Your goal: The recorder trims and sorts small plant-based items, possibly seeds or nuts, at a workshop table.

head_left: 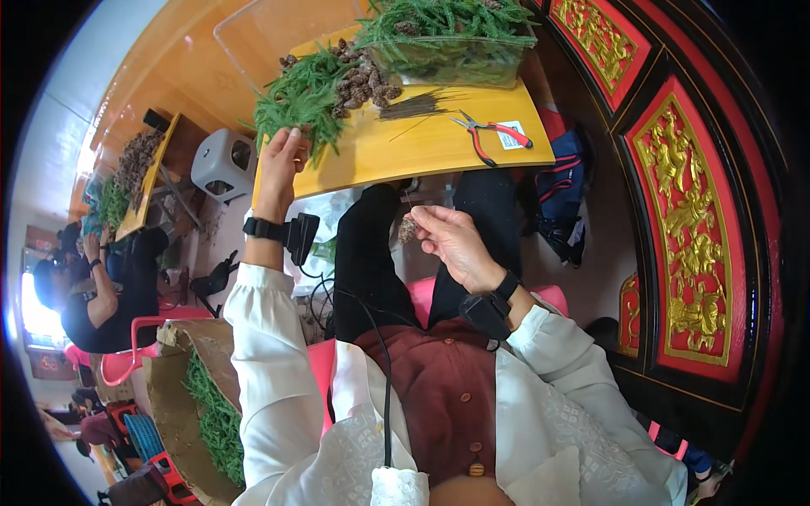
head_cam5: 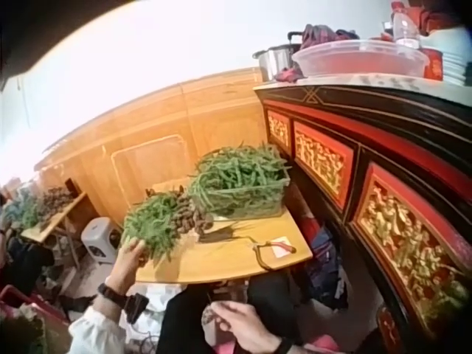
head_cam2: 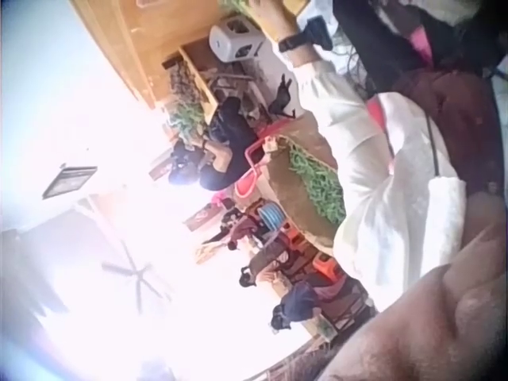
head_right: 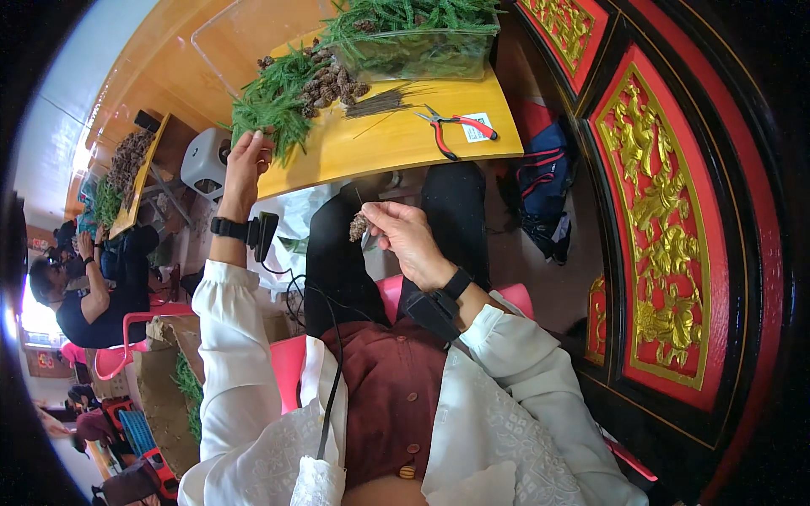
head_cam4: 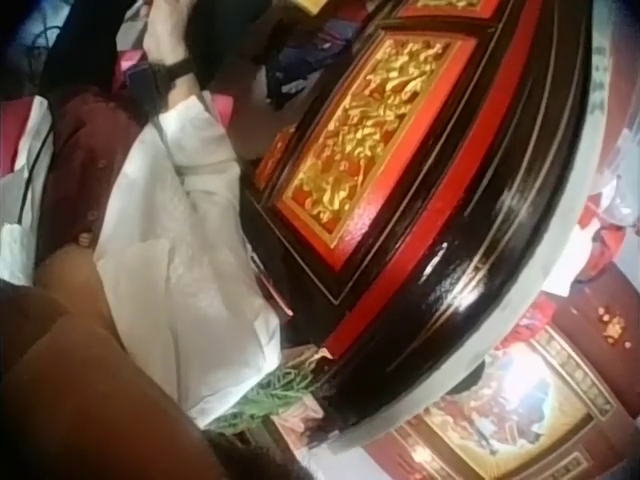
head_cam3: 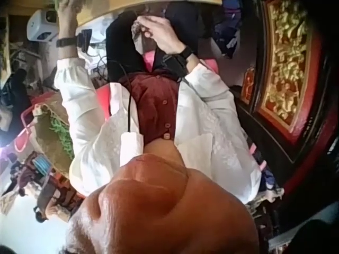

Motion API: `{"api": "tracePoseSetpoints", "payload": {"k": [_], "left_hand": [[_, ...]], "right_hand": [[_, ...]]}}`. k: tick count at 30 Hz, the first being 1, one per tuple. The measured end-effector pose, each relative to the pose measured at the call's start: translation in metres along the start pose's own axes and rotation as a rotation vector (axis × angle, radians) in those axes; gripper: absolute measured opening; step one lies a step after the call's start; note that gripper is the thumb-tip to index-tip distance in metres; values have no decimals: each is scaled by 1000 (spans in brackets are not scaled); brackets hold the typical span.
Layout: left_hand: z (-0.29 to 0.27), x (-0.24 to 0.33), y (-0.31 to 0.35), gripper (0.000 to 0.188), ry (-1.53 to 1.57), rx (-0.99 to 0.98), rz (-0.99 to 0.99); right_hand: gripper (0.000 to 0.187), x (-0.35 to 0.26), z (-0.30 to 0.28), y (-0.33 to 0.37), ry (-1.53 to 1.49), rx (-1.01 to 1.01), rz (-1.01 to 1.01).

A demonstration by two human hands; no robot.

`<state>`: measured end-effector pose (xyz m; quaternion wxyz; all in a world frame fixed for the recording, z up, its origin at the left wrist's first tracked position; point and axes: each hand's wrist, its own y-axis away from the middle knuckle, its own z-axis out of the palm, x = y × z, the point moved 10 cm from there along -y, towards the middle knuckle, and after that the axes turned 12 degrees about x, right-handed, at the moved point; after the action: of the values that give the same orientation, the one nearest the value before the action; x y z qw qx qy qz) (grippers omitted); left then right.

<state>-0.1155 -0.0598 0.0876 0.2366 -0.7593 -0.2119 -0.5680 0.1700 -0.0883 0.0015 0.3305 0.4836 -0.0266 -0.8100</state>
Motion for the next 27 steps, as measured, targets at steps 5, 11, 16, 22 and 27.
{"api": "tracePoseSetpoints", "payload": {"k": [5, 11, 16, 22, 27], "left_hand": [[17, -8, 29, 27, 555, -33, -205], [42, -34, 80, 27, 1129, -174, -472], [77, -37, 129, 24, 1272, -293, -485], [97, -61, 167, 22, 1171, -263, -468], [100, -84, 184, 22, 1215, -147, -606]], "right_hand": [[20, -2, -4, 5, -8, 10, 4], [21, -1, -2, 1, -32, 31, -12], [24, -6, 0, -2, 37, -77, -126], [24, -12, -11, -11, -43, -127, -210], [26, -10, -28, -24, -34, -131, -263]]}}
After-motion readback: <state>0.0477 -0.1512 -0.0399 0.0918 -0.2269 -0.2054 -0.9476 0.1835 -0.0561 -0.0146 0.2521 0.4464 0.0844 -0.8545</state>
